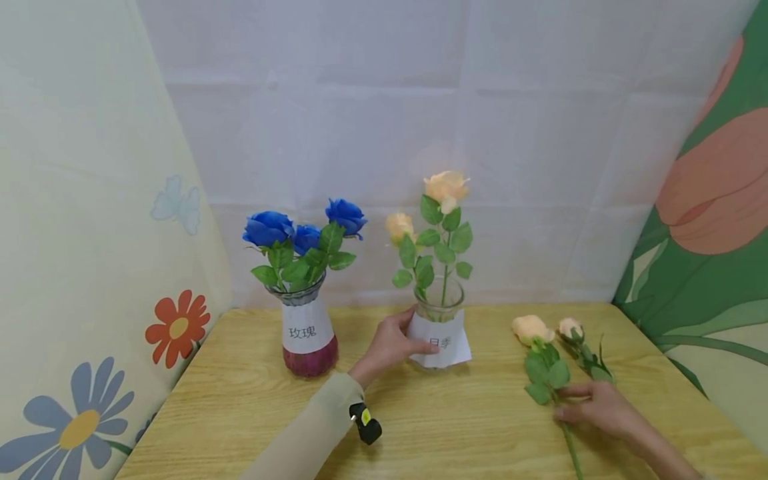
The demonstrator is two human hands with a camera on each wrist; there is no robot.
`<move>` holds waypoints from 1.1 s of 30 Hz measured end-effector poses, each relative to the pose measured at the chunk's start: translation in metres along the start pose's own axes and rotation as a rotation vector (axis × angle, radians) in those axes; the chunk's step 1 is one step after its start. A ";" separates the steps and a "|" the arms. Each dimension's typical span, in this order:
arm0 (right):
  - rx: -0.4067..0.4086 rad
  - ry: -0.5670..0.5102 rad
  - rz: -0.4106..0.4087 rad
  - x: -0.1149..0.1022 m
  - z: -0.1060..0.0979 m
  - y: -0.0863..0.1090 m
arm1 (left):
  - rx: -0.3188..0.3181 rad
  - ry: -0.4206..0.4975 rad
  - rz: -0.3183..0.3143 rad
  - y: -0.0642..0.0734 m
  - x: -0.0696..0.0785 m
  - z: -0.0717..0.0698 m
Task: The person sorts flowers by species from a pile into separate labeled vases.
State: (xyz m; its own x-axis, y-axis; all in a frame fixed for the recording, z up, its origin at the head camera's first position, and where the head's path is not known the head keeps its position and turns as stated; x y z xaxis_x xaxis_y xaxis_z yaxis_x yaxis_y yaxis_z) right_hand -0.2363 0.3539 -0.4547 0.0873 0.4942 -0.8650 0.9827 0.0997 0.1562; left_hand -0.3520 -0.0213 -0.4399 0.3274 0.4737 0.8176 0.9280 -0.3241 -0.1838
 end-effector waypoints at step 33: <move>-0.227 -0.451 0.052 0.001 0.018 0.005 | -0.007 0.002 0.002 0.000 -0.002 0.000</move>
State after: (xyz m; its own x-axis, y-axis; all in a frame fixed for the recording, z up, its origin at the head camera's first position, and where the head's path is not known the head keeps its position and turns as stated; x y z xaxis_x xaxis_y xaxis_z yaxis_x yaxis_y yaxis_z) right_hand -0.2284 0.3398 -0.4635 0.2464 0.0863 -0.9653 0.9193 0.2945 0.2610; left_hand -0.3526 -0.0222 -0.4413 0.3293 0.4715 0.8181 0.9259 -0.3310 -0.1819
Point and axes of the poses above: each hand's wrist, its own y-axis away from the middle knuckle, its own z-axis out of the palm, x = y × z, the point moved 4 cm from there along -y, towards the middle knuckle, and after that the axes turned 14 degrees about -y, right-handed, at the moved point
